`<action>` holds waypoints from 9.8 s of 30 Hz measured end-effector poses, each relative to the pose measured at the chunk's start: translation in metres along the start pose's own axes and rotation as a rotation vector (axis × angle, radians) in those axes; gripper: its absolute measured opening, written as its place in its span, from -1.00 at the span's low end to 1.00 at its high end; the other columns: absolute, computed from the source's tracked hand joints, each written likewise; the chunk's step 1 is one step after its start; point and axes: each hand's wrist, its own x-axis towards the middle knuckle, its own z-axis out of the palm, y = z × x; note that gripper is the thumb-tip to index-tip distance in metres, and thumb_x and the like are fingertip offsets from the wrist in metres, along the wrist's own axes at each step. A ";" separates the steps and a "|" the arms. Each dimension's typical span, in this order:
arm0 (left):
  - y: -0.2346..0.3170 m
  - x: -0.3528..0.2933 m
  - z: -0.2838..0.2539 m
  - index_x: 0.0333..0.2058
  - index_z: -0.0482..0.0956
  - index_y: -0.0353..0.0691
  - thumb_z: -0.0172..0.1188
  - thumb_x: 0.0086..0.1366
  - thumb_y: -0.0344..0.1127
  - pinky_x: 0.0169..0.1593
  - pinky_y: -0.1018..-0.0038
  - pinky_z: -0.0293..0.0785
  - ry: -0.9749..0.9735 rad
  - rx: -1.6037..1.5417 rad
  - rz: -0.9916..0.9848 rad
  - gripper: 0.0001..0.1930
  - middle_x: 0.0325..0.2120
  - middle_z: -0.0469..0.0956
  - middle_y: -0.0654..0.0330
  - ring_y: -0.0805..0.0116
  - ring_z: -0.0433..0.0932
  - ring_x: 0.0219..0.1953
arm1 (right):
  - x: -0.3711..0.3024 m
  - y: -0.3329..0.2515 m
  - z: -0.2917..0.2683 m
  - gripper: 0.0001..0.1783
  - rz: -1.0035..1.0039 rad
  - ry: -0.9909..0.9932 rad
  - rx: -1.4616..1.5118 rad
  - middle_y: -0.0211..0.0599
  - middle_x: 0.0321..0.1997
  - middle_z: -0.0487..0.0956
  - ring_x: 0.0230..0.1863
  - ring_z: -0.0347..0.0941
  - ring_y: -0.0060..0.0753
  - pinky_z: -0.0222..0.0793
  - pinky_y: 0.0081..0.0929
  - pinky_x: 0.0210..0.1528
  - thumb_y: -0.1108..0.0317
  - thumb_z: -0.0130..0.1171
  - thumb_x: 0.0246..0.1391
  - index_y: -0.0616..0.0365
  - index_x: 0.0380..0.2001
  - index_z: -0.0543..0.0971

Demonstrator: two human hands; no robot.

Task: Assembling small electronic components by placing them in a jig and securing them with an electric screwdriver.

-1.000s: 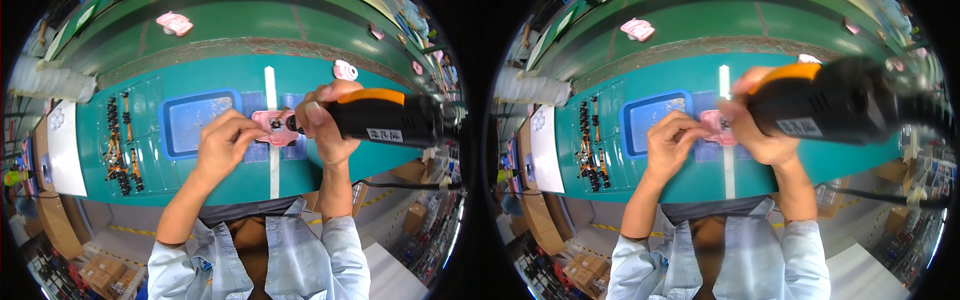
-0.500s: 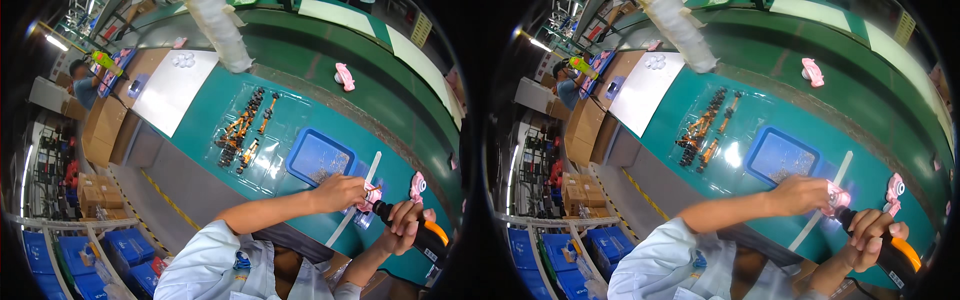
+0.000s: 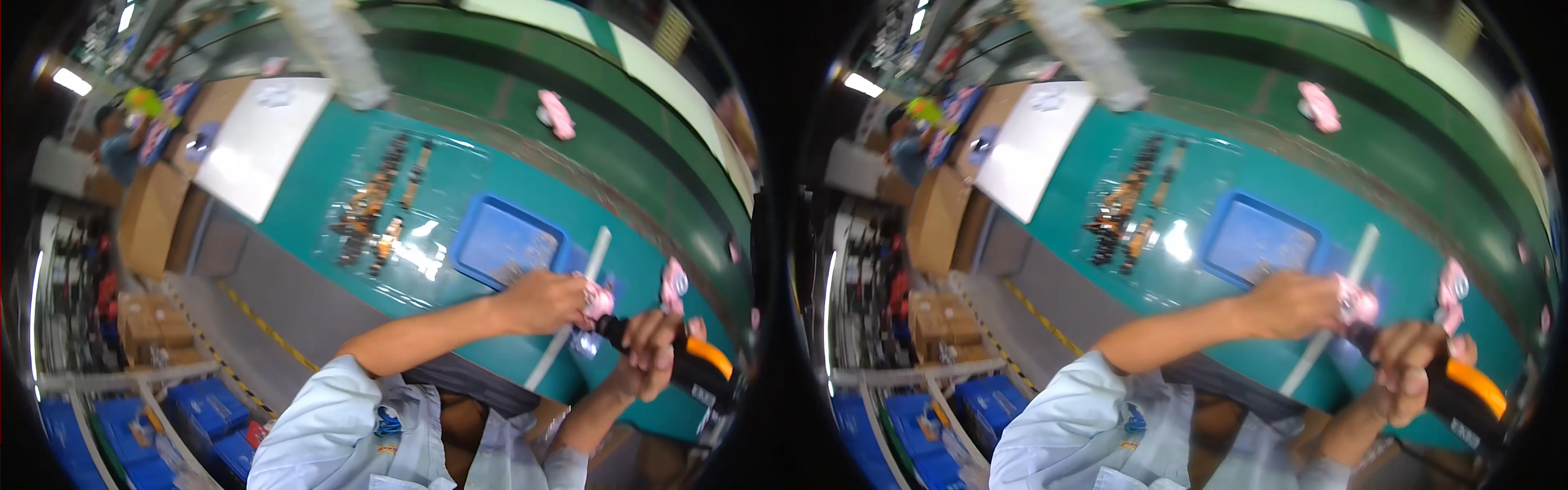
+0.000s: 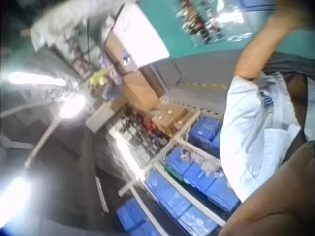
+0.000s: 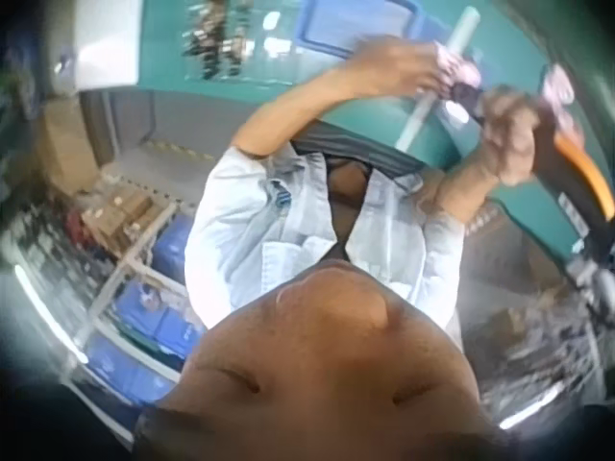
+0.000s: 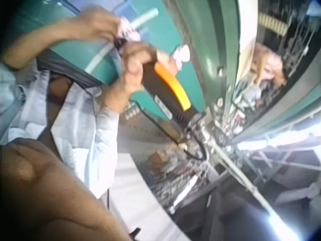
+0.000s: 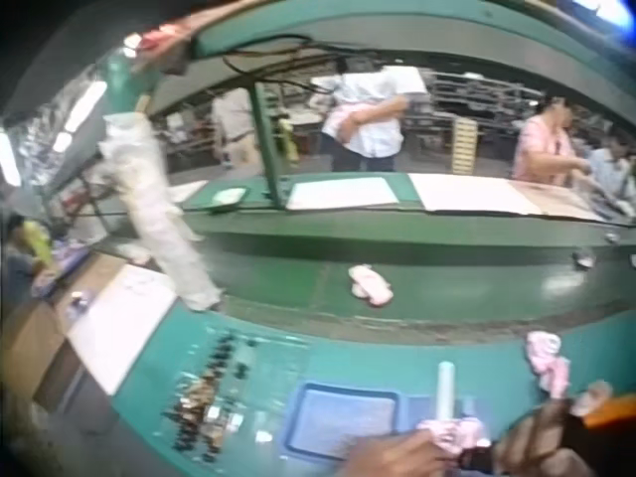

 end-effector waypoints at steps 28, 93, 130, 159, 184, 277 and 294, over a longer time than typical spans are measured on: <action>-0.007 0.003 -0.016 -0.05 0.52 -0.11 0.42 -0.08 -0.20 -0.11 0.34 0.41 -0.252 -0.006 -0.260 -0.45 -0.12 0.39 0.26 0.19 0.43 -0.22 | 0.006 0.040 -0.005 -0.55 0.037 0.188 -0.232 -0.26 -0.42 0.49 -0.64 0.27 -0.57 0.27 -0.67 -0.53 0.78 0.07 -0.14 0.27 -0.11 0.43; -0.017 0.059 0.015 -0.20 0.66 -0.20 0.27 0.07 -0.40 0.02 0.32 0.42 -0.485 -0.104 -0.036 -0.74 -0.06 0.50 0.16 0.17 0.48 -0.09 | -0.142 0.000 -0.052 -0.24 0.051 0.680 -1.031 -0.04 0.22 0.27 0.23 0.24 -0.18 0.19 -0.15 0.32 0.30 0.33 -0.01 0.25 0.22 0.22; -0.087 0.010 -0.209 -0.26 0.53 -0.28 0.29 0.09 -0.53 -0.26 0.44 0.45 0.314 0.814 -0.175 -0.79 -0.25 0.56 0.17 0.23 0.53 -0.36 | -0.148 0.003 -0.001 -0.73 0.149 0.394 -1.239 -0.32 -0.40 0.44 -0.48 0.25 -0.46 0.25 -0.57 -0.37 0.61 0.16 -0.05 0.22 -0.21 0.49; -0.011 0.013 -0.086 -0.36 0.63 -0.28 0.27 0.11 -0.47 -0.36 0.41 0.43 -0.236 -0.009 -0.556 -0.90 -0.45 0.58 0.16 0.23 0.48 -0.52 | -0.109 0.006 -0.015 -0.87 0.266 0.420 -0.856 -0.20 -0.30 0.53 -0.31 0.39 -0.38 0.33 -0.57 -0.27 0.66 0.19 -0.05 0.28 -0.38 0.59; -0.022 0.010 -0.063 -0.42 0.56 -0.36 0.15 0.00 -0.61 -0.42 0.38 0.42 -0.373 -0.004 -0.603 -0.88 -0.45 0.54 0.12 0.21 0.46 -0.56 | -0.049 0.025 -0.011 -0.88 0.285 0.082 -1.207 -0.24 -0.14 0.54 -0.23 0.37 -0.36 0.32 -0.55 -0.24 0.61 0.25 -0.09 0.27 -0.39 0.61; -0.007 0.019 0.001 -0.39 0.58 -0.22 0.33 0.07 -0.47 -0.45 0.48 0.38 -0.040 -0.045 -0.164 -0.88 -0.36 0.48 0.26 0.36 0.43 -0.56 | 0.022 0.000 -0.033 -0.48 -0.141 -0.157 0.045 -0.63 -0.64 0.38 -0.65 0.25 -0.69 0.24 -0.64 -0.56 0.10 0.13 0.20 0.00 0.16 0.28; -0.005 0.021 -0.005 -0.37 0.62 -0.27 0.31 0.08 -0.54 -0.47 0.54 0.33 -0.020 -0.177 -0.241 -0.89 -0.36 0.50 0.26 0.42 0.39 -0.56 | 0.017 0.004 -0.024 -0.55 -0.082 -0.006 -0.042 -0.58 -0.68 0.36 -0.71 0.20 -0.67 0.17 -0.67 -0.61 0.23 0.13 0.15 0.08 0.08 0.32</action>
